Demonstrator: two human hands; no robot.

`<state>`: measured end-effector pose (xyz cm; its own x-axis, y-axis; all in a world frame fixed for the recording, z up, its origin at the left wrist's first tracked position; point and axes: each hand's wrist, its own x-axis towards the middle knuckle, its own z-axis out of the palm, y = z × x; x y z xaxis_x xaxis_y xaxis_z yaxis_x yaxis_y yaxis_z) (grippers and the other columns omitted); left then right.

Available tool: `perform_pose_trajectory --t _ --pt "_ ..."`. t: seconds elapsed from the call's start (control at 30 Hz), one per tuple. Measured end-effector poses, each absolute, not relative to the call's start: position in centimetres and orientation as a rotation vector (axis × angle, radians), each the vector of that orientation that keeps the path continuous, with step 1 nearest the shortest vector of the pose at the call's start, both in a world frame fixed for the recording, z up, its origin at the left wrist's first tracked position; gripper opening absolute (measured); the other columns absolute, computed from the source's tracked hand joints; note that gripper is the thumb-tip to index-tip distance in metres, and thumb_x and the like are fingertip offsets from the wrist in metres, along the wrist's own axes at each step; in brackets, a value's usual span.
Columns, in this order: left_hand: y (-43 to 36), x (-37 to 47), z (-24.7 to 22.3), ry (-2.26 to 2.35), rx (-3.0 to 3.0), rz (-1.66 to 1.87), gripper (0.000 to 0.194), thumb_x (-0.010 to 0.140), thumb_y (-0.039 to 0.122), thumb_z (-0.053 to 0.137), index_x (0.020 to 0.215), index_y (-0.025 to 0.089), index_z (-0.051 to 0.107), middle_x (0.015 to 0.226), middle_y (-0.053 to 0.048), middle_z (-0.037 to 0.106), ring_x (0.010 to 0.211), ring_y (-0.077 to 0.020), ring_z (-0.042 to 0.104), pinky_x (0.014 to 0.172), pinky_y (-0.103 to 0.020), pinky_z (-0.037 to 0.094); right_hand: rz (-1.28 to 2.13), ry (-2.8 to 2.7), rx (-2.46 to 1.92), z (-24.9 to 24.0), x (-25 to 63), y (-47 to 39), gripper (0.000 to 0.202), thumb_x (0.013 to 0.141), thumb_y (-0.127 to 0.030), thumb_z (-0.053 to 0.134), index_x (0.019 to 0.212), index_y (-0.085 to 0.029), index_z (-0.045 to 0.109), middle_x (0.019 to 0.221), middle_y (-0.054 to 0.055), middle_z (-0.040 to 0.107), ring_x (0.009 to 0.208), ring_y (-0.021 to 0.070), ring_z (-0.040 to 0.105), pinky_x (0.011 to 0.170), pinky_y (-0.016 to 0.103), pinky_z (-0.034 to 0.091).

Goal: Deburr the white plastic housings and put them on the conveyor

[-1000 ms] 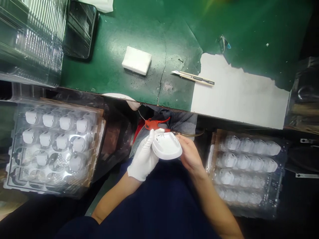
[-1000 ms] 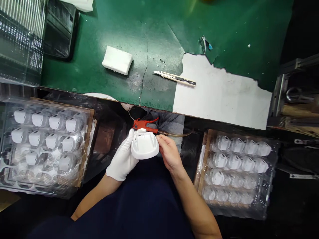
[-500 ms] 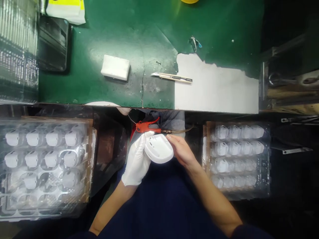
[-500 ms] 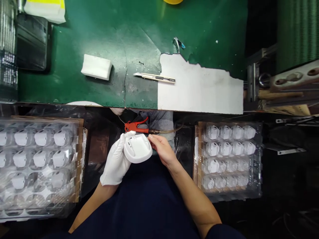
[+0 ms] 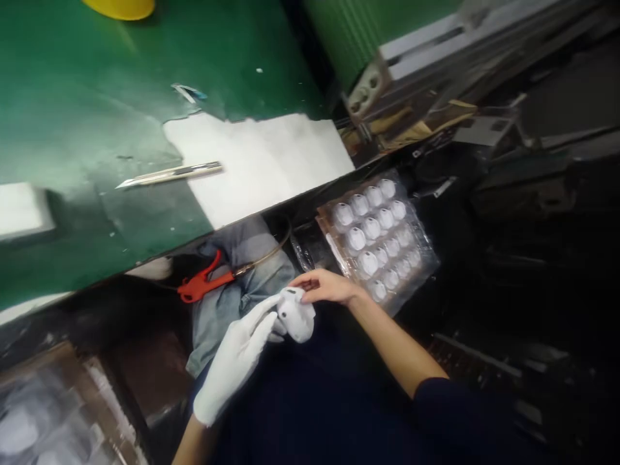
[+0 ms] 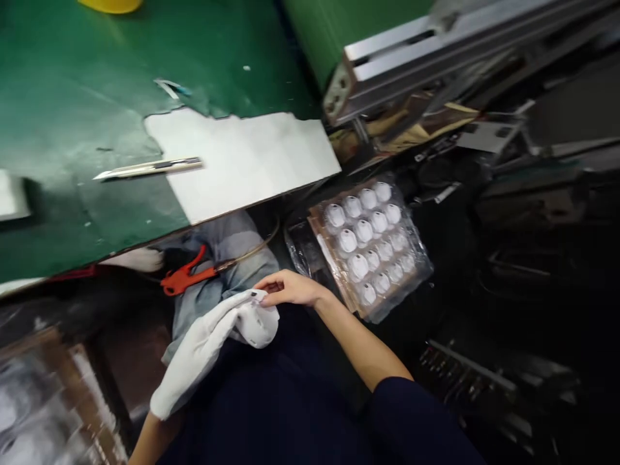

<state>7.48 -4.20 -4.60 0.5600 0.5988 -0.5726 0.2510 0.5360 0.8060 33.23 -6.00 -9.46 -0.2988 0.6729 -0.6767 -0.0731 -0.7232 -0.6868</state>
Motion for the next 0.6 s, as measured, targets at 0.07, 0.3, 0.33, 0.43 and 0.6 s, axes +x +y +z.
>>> perform_pose_trajectory --t 0.07,0.3,0.33,0.43,0.6 --pt "-3.8 8.2 -5.0 0.998 1.107 0.110 0.060 0.105 0.061 0.056 0.151 0.024 0.067 0.121 -0.010 0.083 0.113 -0.0282 0.078 0.110 -0.040 0.057 1.864 -0.674 -1.688 -9.8 38.6 -8.1 0.060 0.051 -0.042 0.104 0.101 -0.014 0.085 0.093 0.008 0.084 0.084 0.0238 0.078 0.078 0.034 0.063" --pt "-2.0 6.2 -7.2 1.255 1.232 0.047 0.069 0.099 0.072 0.057 0.149 0.025 0.066 0.126 -0.010 0.081 0.119 -0.0327 0.076 0.117 -0.049 0.051 0.713 -0.237 -2.524 -9.9 57.8 -14.5 0.036 0.101 -0.039 0.078 0.127 -0.014 0.071 0.127 0.011 0.073 0.110 0.0246 0.073 0.096 0.045 0.063" --pt "-1.7 5.6 -7.2 1.294 1.241 0.062 0.068 0.098 0.072 0.058 0.147 0.026 0.066 0.127 -0.010 0.081 0.121 -0.0330 0.075 0.119 -0.049 0.049 0.597 -0.188 -2.589 -10.1 59.2 -15.1 0.037 0.104 -0.038 0.074 0.133 -0.016 0.068 0.134 0.012 0.070 0.116 0.0263 0.071 0.100 0.048 0.062" --pt "-1.2 4.0 -7.0 1.413 1.251 0.107 0.067 0.096 0.074 0.058 0.143 0.028 0.069 0.128 -0.008 0.082 0.126 -0.0336 0.073 0.123 -0.050 0.047 0.413 -0.110 -2.716 -10.9 60.8 -16.3 0.039 0.106 -0.038 0.072 0.138 -0.018 0.067 0.143 0.013 0.066 0.125 0.0288 0.068 0.106 0.051 0.060" --pt "-1.2 2.0 -7.5 1.498 1.240 0.175 0.066 0.094 0.075 0.060 0.140 0.030 0.072 0.125 -0.006 0.084 0.128 -0.0354 0.074 0.115 -0.047 0.056 0.399 -0.194 -2.773 -11.9 60.2 -16.1 0.036 0.105 -0.039 0.073 0.133 -0.017 0.069 0.136 0.011 0.070 0.120 0.0270 0.071 0.103 0.049 0.062"
